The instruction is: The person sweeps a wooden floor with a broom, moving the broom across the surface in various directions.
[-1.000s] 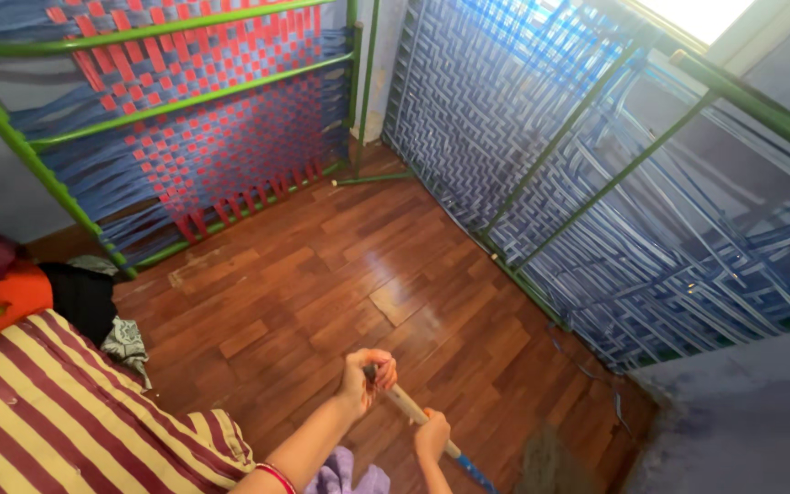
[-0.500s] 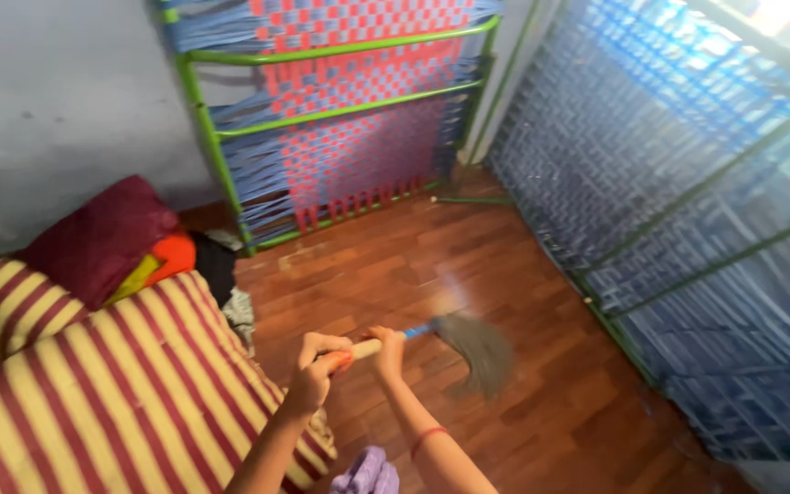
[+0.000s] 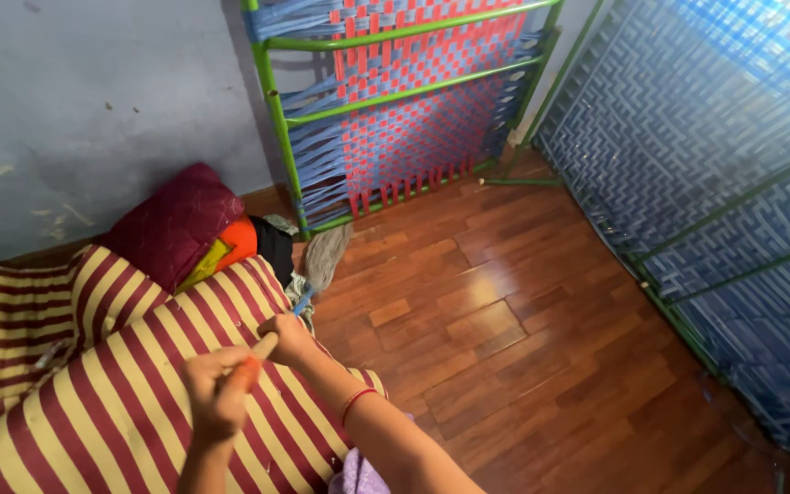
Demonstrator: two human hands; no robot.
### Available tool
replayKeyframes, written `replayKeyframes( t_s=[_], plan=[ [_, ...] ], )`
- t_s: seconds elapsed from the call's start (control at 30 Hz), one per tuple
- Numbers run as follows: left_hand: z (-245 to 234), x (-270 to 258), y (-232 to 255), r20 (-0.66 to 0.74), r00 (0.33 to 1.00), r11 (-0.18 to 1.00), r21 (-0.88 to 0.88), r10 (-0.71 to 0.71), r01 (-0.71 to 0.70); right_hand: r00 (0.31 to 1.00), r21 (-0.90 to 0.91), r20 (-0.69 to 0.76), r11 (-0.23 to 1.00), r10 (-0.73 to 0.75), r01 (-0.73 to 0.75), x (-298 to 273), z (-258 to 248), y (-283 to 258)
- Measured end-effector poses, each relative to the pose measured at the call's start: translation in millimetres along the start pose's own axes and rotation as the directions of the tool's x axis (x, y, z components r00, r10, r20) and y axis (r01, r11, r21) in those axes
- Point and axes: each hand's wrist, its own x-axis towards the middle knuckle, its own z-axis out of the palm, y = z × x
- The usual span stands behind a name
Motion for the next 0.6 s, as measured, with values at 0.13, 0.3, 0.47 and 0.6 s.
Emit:
replayKeyframes(
  t_s=[0.13,0.3,0.47,0.6],
  plan=[
    [-26.5,30.4,10.2,-0.265,0.956,0.991,0.078,0.124,-0.107,0.946,-0.179,0.153,0.950,0.284,-0.256,19.3,-10.4,-37.4],
    [-17.6,43.3,-13.3,-0.205,0.979,0.971,-0.234,0.007,-0.056,0.878,-0.212,0.109,0.873,0.467,-0.438,-13.5,-49.1,-4.1],
    [75.4,14.4,-64.4,0.084,0.979,0.870,-0.448,-0.187,0.204,0.811,-0.255,-0.042,0.778,0.584,-0.574,-151.4,-120.4,69.4],
    [202.9,-59.2,-97.0,0.233,0.935,0.782,-0.513,-0.269,0.353,0.713,-0.320,-0.365,0.638,0.599,-0.700,-319.3,-184.9,100.7]
  ],
)
